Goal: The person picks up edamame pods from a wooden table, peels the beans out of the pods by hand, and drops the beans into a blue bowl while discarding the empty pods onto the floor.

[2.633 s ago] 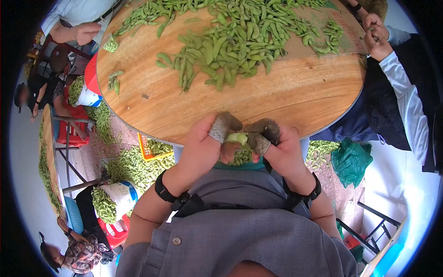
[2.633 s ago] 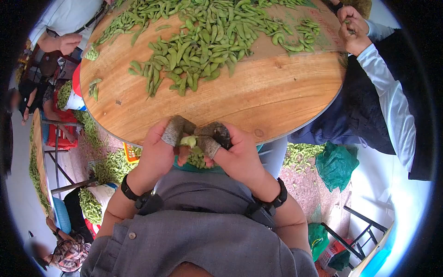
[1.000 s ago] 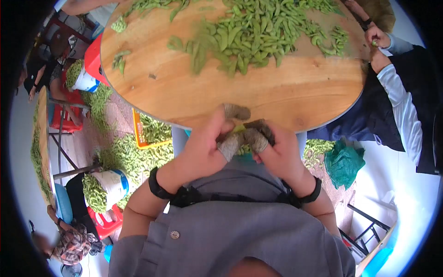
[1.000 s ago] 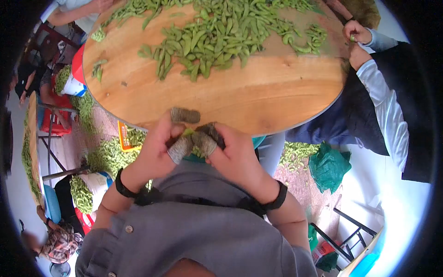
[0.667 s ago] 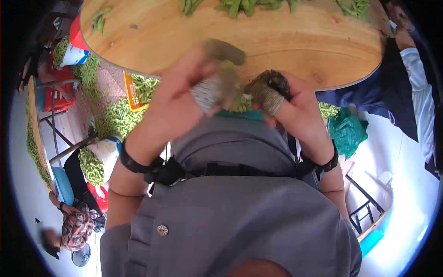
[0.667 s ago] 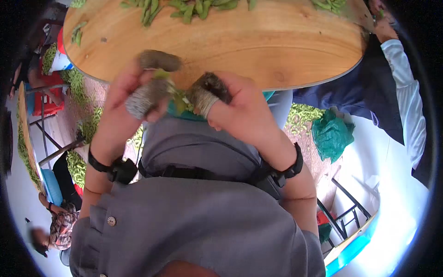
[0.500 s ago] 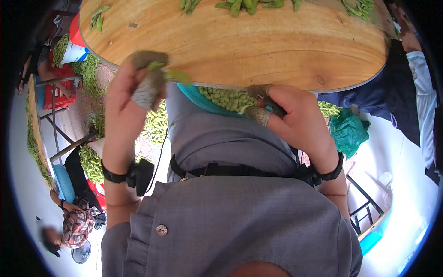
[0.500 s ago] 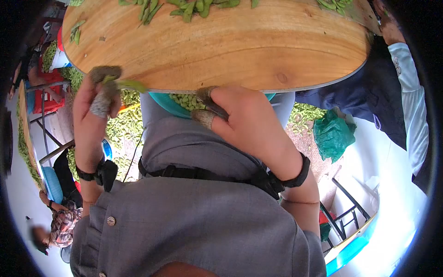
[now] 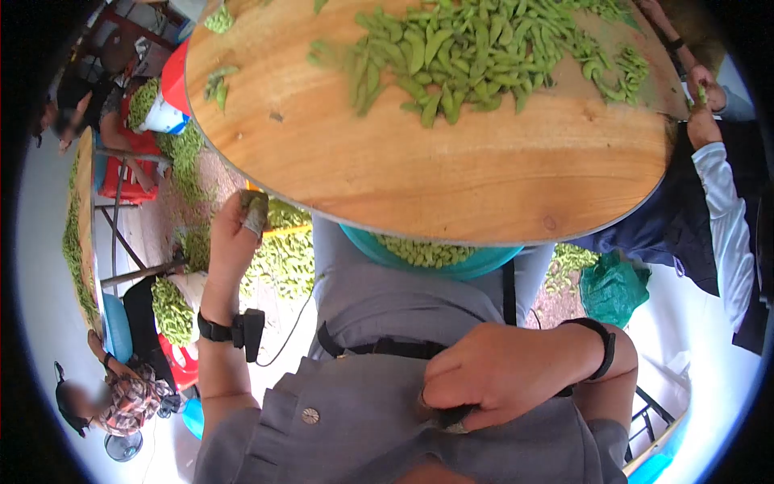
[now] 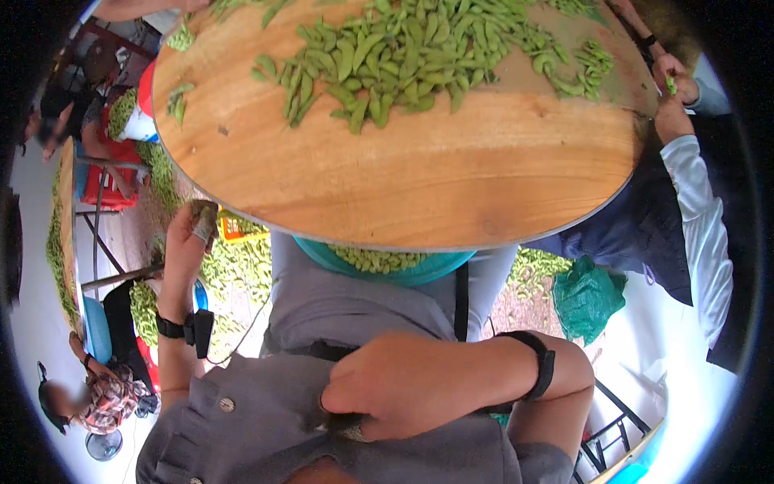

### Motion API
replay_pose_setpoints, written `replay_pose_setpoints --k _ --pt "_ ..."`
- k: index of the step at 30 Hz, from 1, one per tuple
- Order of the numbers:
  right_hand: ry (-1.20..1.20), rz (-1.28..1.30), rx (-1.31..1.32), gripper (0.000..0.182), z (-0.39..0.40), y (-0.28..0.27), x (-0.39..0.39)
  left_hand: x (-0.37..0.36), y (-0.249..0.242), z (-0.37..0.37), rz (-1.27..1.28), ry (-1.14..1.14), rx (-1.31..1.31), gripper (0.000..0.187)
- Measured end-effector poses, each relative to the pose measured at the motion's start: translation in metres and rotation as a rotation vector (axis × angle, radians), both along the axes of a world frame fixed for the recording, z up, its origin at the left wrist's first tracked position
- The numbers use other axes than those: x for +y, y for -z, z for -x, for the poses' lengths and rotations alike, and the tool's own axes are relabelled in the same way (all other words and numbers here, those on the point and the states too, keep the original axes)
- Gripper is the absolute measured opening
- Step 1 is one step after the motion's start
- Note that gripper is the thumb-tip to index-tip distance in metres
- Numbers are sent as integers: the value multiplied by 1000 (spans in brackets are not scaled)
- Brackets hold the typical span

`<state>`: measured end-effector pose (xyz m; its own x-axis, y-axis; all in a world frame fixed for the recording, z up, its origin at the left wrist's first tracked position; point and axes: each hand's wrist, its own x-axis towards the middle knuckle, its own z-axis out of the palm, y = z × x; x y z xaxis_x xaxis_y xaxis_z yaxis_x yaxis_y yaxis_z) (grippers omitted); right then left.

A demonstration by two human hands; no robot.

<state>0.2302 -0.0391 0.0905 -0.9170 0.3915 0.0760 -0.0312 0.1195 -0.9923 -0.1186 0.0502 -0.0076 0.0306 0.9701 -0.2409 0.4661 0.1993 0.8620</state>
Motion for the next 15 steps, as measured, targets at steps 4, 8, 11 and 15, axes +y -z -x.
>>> replay_pose_setpoints --k 4,8,11,15 --pt "-11 -17 -69 29 2 -10 4 7 3 2 -26 77 15 13" --pt "23 95 136 28 10 -28 3 10 10 -1 -53 99 53 15" --pt "-96 90 164 27 16 -26 -7 -2 55 34 -120 207 236 19" --pt "-76 59 89 27 -30 5 3 -24 70 48 -65 375 490 35"
